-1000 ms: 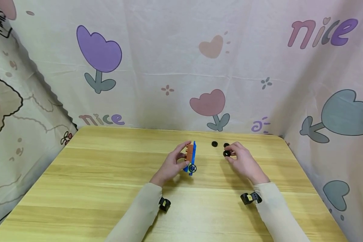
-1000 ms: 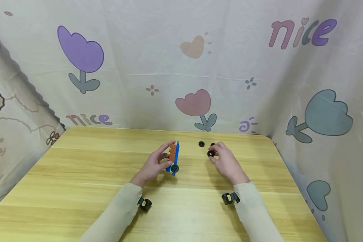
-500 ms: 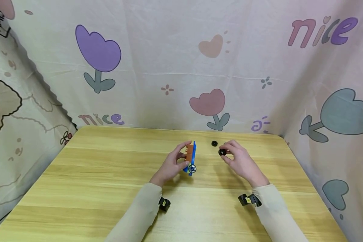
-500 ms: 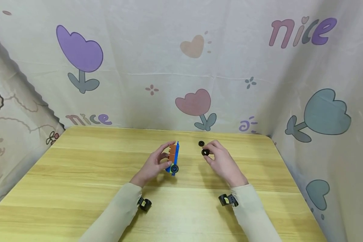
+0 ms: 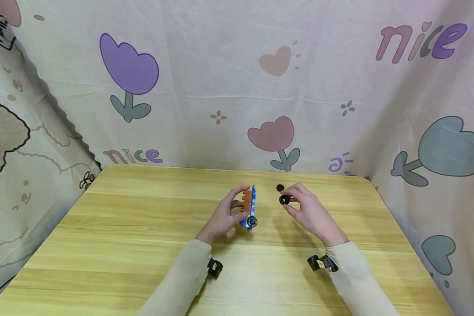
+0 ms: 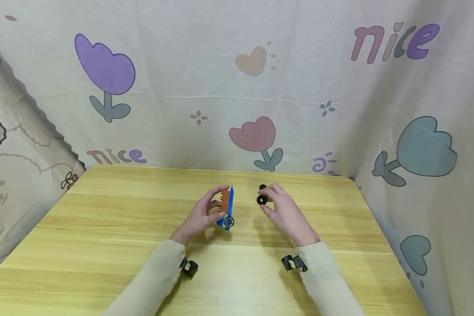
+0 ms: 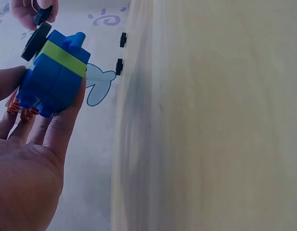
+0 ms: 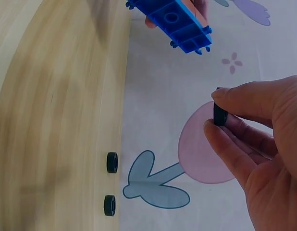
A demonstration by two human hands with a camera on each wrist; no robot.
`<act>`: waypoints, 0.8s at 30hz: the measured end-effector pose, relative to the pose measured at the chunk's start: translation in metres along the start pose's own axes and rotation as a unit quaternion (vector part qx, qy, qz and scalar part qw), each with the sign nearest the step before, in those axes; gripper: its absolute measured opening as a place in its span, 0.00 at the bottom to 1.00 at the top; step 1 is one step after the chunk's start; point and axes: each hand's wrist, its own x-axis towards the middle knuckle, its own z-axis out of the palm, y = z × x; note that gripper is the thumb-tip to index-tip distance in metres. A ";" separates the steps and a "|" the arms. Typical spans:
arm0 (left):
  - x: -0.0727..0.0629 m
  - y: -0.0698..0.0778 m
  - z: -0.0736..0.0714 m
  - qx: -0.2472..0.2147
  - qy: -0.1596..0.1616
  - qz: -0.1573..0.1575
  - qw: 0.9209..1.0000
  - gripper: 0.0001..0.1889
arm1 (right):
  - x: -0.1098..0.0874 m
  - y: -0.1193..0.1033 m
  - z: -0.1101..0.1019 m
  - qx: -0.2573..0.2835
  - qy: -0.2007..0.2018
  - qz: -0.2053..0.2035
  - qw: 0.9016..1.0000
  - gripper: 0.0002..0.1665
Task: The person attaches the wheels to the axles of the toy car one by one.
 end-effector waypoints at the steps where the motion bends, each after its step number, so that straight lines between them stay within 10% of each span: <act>1: 0.000 0.000 0.000 0.000 0.001 -0.003 1.000 0.39 | 0.000 -0.001 0.000 0.000 0.002 -0.003 1.000 0.20; 24: 0.000 0.003 0.002 -0.030 -0.004 -0.004 1.000 0.37 | 0.008 -0.017 0.014 -0.003 0.010 -0.059 0.998 0.19</act>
